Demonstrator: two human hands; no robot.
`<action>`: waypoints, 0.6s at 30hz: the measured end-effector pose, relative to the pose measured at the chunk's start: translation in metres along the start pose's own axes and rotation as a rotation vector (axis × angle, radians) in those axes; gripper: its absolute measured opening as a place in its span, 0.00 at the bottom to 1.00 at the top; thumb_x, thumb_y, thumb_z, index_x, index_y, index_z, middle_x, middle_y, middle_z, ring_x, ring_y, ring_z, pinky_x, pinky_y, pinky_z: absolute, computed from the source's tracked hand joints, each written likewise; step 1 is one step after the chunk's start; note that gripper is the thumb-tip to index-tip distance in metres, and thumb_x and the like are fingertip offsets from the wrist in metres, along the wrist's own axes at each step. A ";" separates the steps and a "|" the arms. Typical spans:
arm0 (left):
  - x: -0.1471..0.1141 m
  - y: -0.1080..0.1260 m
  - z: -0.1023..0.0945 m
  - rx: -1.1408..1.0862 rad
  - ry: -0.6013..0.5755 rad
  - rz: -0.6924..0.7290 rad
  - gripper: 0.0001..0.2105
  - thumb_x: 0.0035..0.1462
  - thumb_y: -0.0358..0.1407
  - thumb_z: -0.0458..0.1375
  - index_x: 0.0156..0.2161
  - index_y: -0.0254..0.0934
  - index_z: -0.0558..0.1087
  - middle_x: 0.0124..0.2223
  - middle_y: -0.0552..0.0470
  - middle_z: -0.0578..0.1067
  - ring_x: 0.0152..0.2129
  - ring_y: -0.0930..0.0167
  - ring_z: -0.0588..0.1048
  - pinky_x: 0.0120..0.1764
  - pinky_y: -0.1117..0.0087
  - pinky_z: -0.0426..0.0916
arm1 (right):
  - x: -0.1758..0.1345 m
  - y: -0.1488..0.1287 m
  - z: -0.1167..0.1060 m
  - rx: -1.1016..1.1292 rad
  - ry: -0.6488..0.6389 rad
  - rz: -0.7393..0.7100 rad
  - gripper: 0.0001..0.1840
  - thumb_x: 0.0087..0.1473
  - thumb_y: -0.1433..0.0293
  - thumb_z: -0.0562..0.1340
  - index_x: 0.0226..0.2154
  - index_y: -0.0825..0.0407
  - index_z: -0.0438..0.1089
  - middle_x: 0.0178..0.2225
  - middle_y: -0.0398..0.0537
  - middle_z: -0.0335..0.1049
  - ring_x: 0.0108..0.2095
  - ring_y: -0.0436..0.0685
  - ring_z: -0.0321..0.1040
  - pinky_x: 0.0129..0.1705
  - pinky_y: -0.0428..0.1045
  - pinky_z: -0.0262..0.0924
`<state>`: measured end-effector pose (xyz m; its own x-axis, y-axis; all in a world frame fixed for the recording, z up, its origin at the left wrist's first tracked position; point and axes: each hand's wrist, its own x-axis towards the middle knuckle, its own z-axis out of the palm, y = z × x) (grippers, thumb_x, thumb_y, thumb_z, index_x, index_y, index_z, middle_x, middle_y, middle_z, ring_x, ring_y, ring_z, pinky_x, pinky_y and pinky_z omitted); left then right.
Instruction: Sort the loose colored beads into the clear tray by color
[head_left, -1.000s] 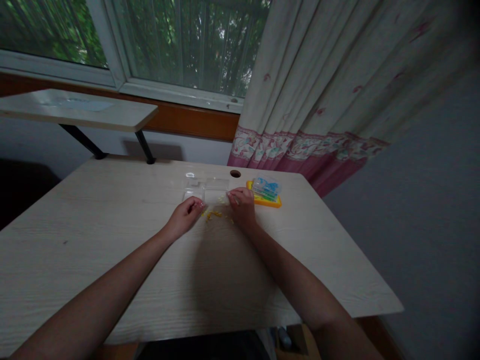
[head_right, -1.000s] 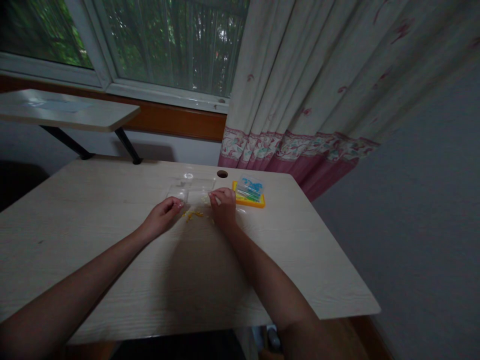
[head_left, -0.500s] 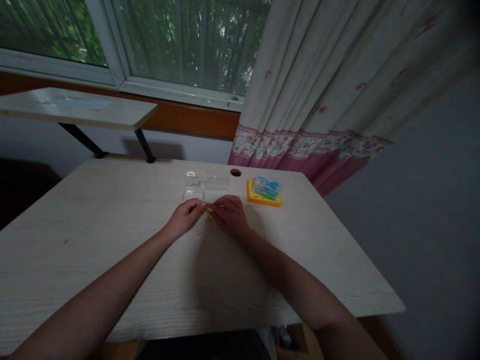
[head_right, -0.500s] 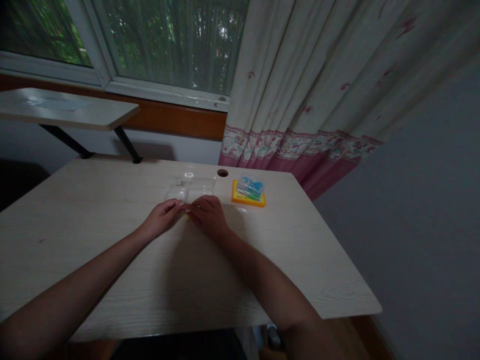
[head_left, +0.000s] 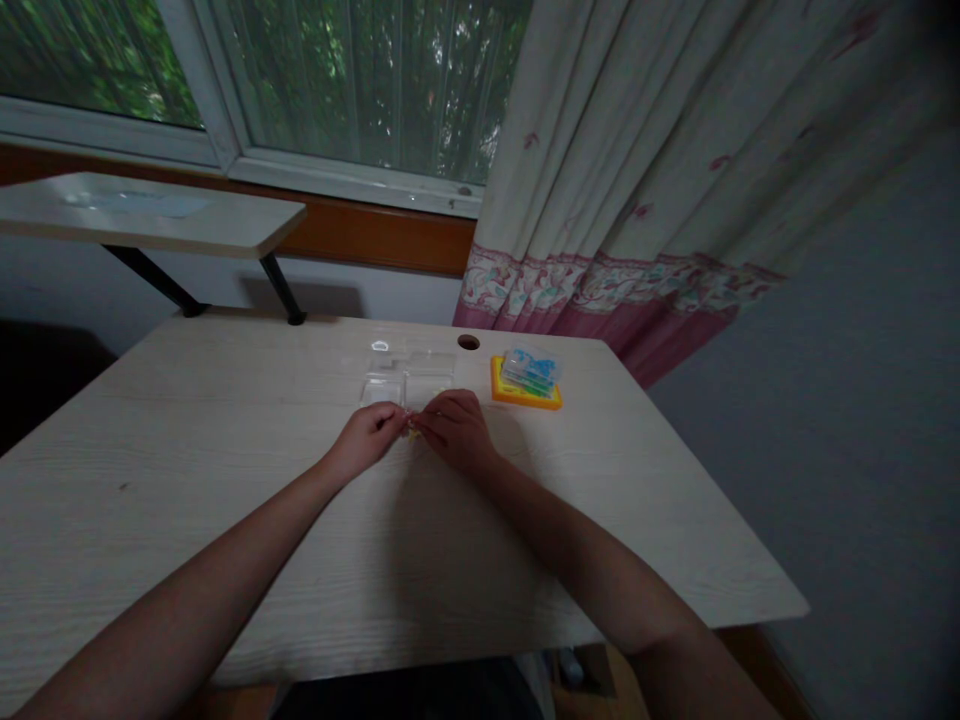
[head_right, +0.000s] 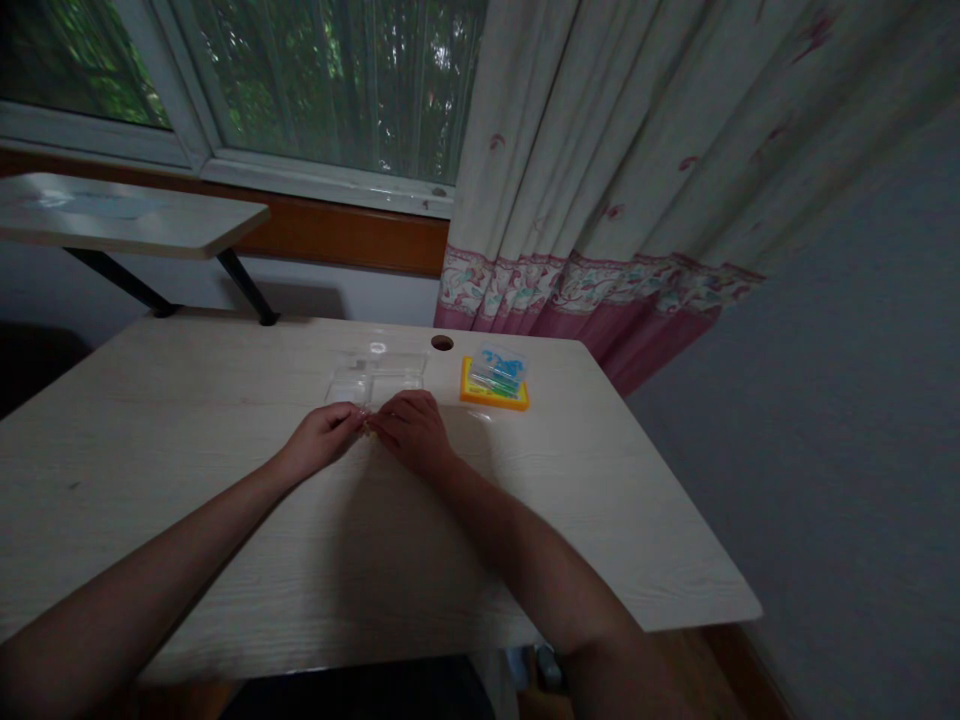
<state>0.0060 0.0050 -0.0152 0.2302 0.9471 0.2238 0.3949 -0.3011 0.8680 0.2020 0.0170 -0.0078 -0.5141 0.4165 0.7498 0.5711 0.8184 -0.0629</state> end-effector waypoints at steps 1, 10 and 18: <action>0.000 0.000 0.000 0.002 -0.004 0.004 0.20 0.61 0.49 0.51 0.28 0.34 0.73 0.27 0.52 0.73 0.26 0.72 0.70 0.30 0.73 0.62 | 0.000 0.000 0.000 -0.003 -0.014 0.006 0.08 0.60 0.65 0.61 0.36 0.45 0.77 0.33 0.45 0.74 0.42 0.54 0.65 0.49 0.53 0.56; -0.001 0.005 -0.009 0.172 0.098 0.154 0.15 0.63 0.43 0.50 0.37 0.37 0.76 0.33 0.49 0.74 0.33 0.69 0.72 0.38 0.69 0.65 | -0.002 0.016 -0.005 0.007 -0.081 0.266 0.09 0.61 0.64 0.60 0.37 0.45 0.77 0.35 0.46 0.75 0.42 0.56 0.66 0.50 0.55 0.55; -0.002 0.002 -0.015 0.452 0.007 0.309 0.09 0.60 0.37 0.55 0.41 0.38 0.75 0.37 0.48 0.72 0.38 0.65 0.69 0.44 0.63 0.63 | -0.003 0.035 -0.003 -0.041 -0.025 0.521 0.10 0.60 0.64 0.61 0.34 0.47 0.78 0.34 0.45 0.75 0.41 0.56 0.64 0.47 0.53 0.54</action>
<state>-0.0064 0.0042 -0.0070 0.3907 0.8071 0.4426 0.6528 -0.5820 0.4849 0.2258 0.0434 -0.0102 -0.1696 0.7740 0.6101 0.7796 0.4841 -0.3974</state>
